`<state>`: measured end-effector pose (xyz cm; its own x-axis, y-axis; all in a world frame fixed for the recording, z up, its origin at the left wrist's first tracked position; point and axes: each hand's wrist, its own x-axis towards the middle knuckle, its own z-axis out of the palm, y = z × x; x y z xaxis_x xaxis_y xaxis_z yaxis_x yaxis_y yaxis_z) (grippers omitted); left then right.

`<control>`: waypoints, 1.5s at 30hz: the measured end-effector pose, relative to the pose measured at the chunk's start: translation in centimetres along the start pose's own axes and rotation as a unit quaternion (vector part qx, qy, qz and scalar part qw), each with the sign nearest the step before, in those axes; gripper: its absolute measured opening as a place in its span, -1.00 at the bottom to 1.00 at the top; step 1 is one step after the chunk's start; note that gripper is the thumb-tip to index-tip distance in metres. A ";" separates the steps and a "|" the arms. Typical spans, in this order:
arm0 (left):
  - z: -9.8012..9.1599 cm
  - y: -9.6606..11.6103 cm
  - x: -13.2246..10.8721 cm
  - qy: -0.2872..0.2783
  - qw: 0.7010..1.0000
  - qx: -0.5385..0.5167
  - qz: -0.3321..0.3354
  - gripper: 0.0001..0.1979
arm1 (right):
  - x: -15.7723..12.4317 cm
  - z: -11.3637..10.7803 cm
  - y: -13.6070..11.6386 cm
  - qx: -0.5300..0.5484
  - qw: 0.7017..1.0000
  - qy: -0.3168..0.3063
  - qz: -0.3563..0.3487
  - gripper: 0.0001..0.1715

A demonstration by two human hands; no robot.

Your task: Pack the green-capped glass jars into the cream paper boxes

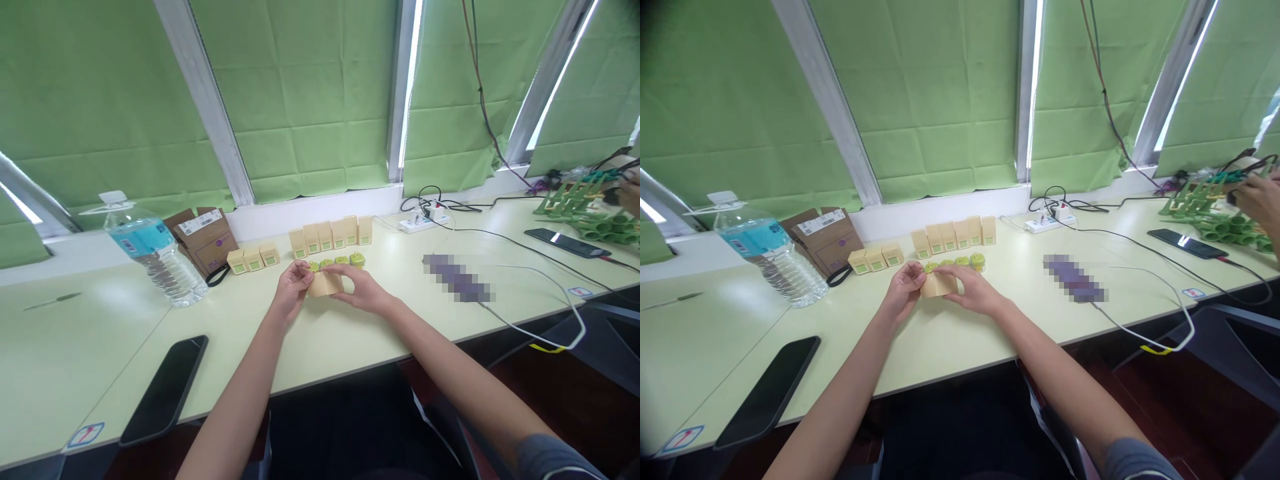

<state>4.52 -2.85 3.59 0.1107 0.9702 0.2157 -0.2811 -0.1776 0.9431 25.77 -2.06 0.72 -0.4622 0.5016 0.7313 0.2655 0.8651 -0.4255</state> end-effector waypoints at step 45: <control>0.8 0.6 -0.4 -0.022 0.964 0.236 0.124 -0.63 | 0.4 0.2 -1.2 0.089 0.992 0.054 0.078 -0.41</control>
<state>5.12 -3.49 4.25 0.1391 0.8822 0.4499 0.1597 -0.4684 0.8690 25.07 -2.88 1.38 -0.3313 0.6348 0.6981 0.1690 0.7678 -0.6180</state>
